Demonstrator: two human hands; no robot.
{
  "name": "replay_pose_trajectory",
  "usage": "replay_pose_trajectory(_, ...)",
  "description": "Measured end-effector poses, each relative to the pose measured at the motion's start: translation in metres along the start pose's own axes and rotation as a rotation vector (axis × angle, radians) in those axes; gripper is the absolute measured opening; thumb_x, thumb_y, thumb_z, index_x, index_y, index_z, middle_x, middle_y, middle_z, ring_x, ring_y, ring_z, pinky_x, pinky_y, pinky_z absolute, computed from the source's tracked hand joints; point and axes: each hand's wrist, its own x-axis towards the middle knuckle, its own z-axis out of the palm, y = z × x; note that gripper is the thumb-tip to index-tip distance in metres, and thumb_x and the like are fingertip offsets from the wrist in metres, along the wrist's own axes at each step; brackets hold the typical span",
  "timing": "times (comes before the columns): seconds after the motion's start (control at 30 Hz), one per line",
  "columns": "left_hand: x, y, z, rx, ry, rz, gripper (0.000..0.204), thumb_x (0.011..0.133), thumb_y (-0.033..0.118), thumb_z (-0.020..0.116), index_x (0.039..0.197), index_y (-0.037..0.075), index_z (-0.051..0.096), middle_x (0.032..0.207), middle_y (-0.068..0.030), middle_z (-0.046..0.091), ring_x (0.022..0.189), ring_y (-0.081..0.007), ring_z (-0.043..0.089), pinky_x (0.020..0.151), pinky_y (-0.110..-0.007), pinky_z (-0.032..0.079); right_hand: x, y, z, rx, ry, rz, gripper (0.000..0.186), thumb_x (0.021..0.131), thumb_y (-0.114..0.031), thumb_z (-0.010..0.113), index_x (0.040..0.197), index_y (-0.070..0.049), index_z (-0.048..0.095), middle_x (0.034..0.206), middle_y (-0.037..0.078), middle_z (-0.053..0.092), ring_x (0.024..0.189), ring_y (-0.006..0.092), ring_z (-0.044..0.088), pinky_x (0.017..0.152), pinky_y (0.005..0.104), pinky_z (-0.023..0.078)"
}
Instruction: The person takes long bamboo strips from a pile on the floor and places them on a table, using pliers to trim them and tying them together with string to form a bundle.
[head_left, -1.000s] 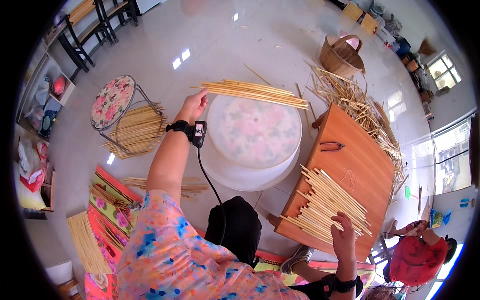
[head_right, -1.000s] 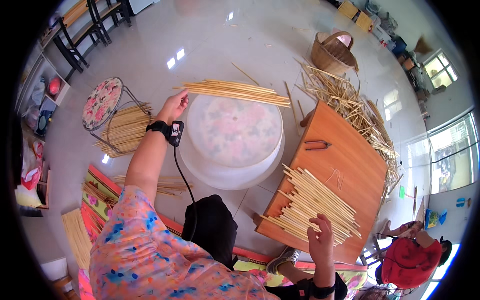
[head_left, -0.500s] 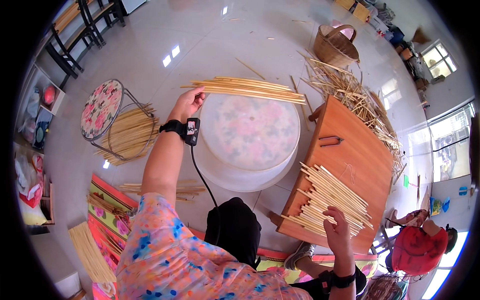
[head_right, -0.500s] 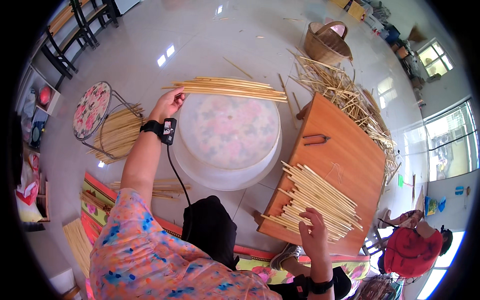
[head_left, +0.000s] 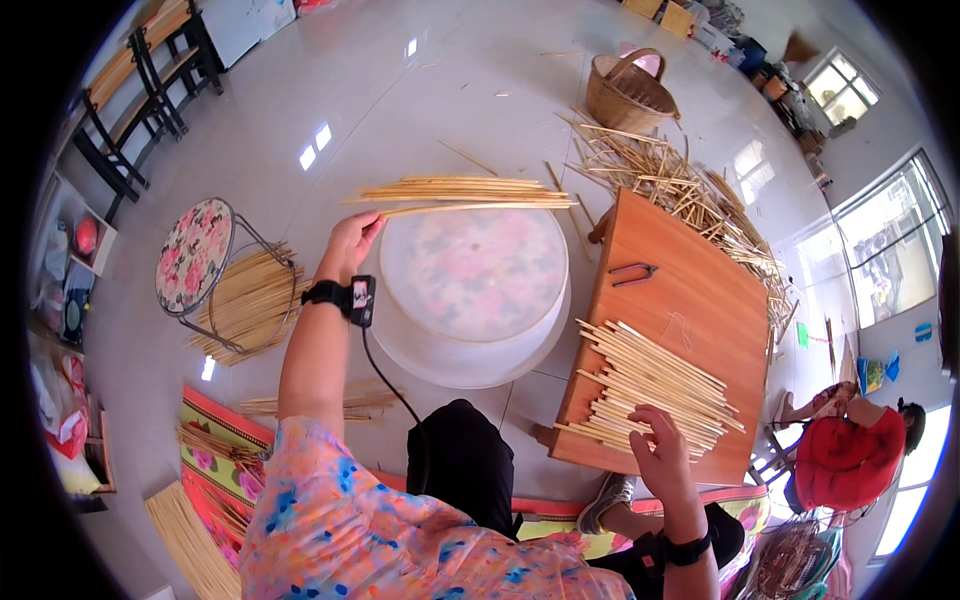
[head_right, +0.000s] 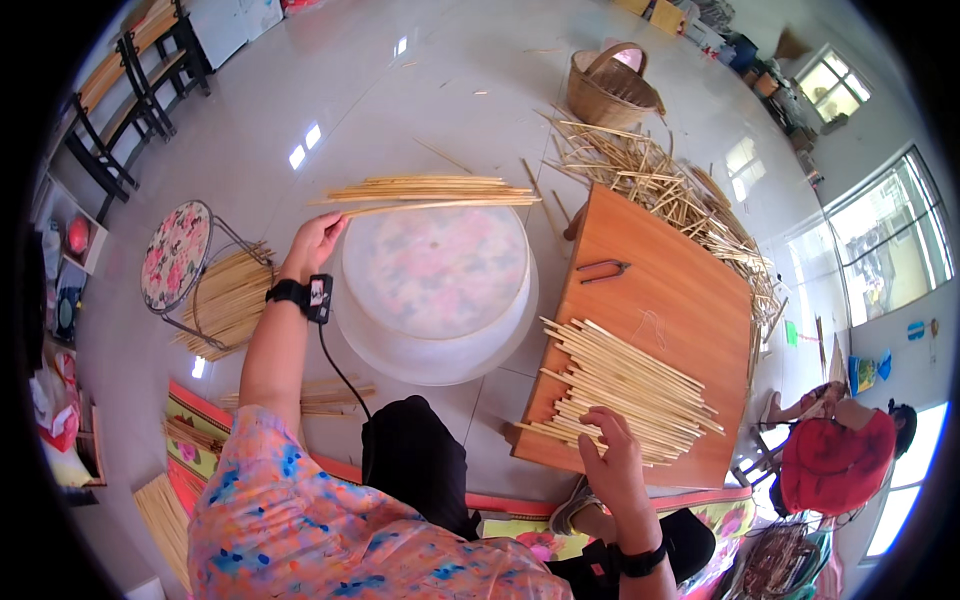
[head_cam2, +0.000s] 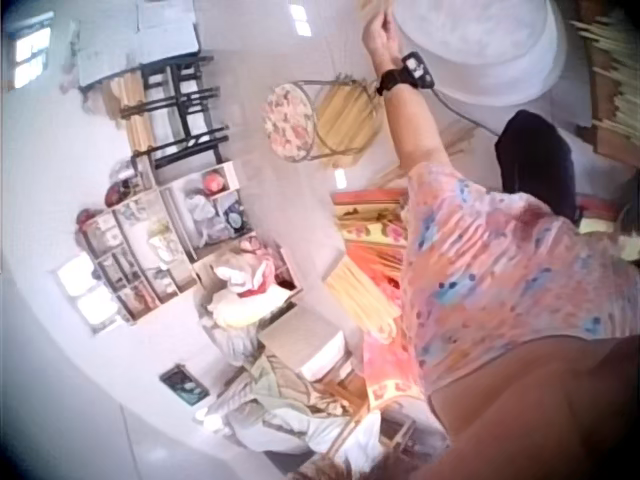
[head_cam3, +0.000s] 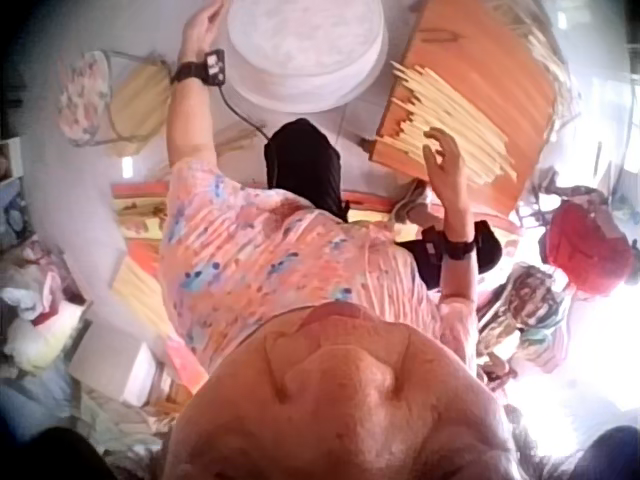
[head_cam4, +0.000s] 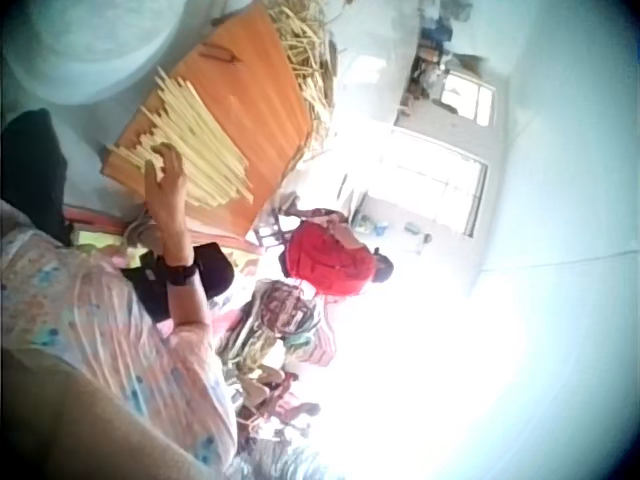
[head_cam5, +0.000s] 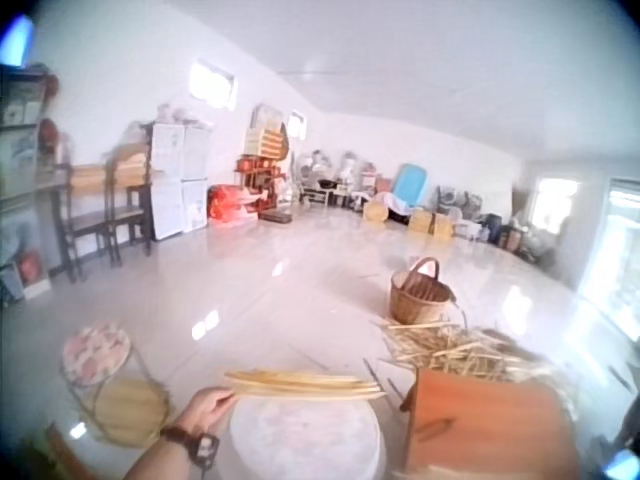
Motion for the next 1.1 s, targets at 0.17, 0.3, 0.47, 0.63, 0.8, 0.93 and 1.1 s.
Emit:
replay_pose_trajectory(0.17, -0.079, 0.032, 0.033, 0.148, -0.217, 0.174, 0.007, 0.087, 0.001, 0.065, 0.092, -0.002, 0.063, 0.087, -0.0075, 0.065, 0.08, -0.0169, 0.065, 0.073, -0.023, 0.055, -0.021, -0.025, -0.016, -0.022, 0.074, -0.094, 0.025, 0.085, -0.003, 0.058, 0.109, -0.003, 0.061, 0.112, 0.01, 0.064, 0.103, 0.0226, 0.062, 0.082, 0.0326, 0.051)
replay_pose_trajectory(0.3, -0.177, 0.07, 0.091, 0.276, -0.457, 0.298, 0.005, 0.088, 0.0, 0.063, 0.093, 0.0, 0.063, 0.087, -0.0065, 0.064, 0.076, -0.0139, 0.064, 0.07, -0.023, 0.053, -0.033, -0.054, -0.033, 0.003, 0.175, -0.252, 0.027, 0.082, -0.001, 0.061, 0.109, -0.002, 0.059, 0.109, 0.016, 0.063, 0.101, 0.0346, 0.06, 0.083, 0.0364, 0.049)
replay_pose_trajectory(0.47, -0.303, 0.072, 0.157, 0.364, -0.778, 0.405, 0.008, 0.084, -0.001, 0.066, 0.09, 0.0, 0.061, 0.086, -0.0085, 0.064, 0.072, -0.0143, 0.065, 0.066, -0.024, 0.053, -0.037, -0.102, -0.05, -0.173, 0.476, -0.547, 0.032, 0.08, -0.002, 0.062, 0.112, -0.002, 0.057, 0.107, 0.017, 0.062, 0.107, 0.0356, 0.057, 0.091, 0.0414, 0.046)
replay_pose_trajectory(0.63, -0.37, 0.063, 0.186, 0.357, -0.943, 0.466, 0.013, 0.082, -0.001, 0.068, 0.092, 0.001, 0.061, 0.091, -0.0107, 0.064, 0.067, -0.0149, 0.065, 0.062, -0.024, 0.053, -0.052, -0.114, -0.059, -0.168, 0.388, -0.512, 0.033, 0.083, -0.012, 0.065, 0.114, -0.003, 0.057, 0.108, 0.017, 0.063, 0.109, 0.0344, 0.056, 0.092, 0.0437, 0.046)
replay_pose_trajectory(0.8, -0.397, 0.052, 0.199, 0.303, -0.95, 0.504, 0.013, 0.083, 0.0, 0.068, 0.094, 0.001, 0.061, 0.093, -0.0111, 0.064, 0.068, -0.0149, 0.065, 0.063, -0.024, 0.054, -0.072, -0.092, -0.065, 0.015, 0.313, -0.421, 0.028, 0.083, -0.013, 0.067, 0.109, -0.003, 0.061, 0.087, 0.016, 0.067, 0.08, 0.0321, 0.065, 0.073, 0.0385, 0.053)
replay_pose_trajectory(0.93, -0.409, 0.04, 0.206, 0.208, -0.937, 0.43, 0.012, 0.085, 0.002, 0.067, 0.096, 0.001, 0.061, 0.095, -0.0098, 0.064, 0.07, -0.0136, 0.064, 0.064, -0.024, 0.054, -0.081, -0.081, -0.073, 0.121, 0.282, -0.407, 0.021, 0.085, -0.011, 0.066, 0.102, 0.0, 0.065, 0.079, 0.016, 0.067, 0.067, 0.03, 0.064, 0.063, 0.0342, 0.052)
replay_pose_trajectory(1.1, -0.416, 0.023, 0.224, 0.093, -0.916, 0.346, 0.011, 0.088, 0.006, 0.065, 0.097, 0.001, 0.061, 0.094, -0.0081, 0.064, 0.07, -0.0125, 0.062, 0.064, -0.023, 0.052, -0.09, -0.079, -0.09, 0.207, 0.183, -0.274, 0.021, 0.088, -0.012, 0.065, 0.104, 0.002, 0.066, 0.074, 0.011, 0.066, 0.062, 0.0157, 0.06, 0.062, 0.0291, 0.049)
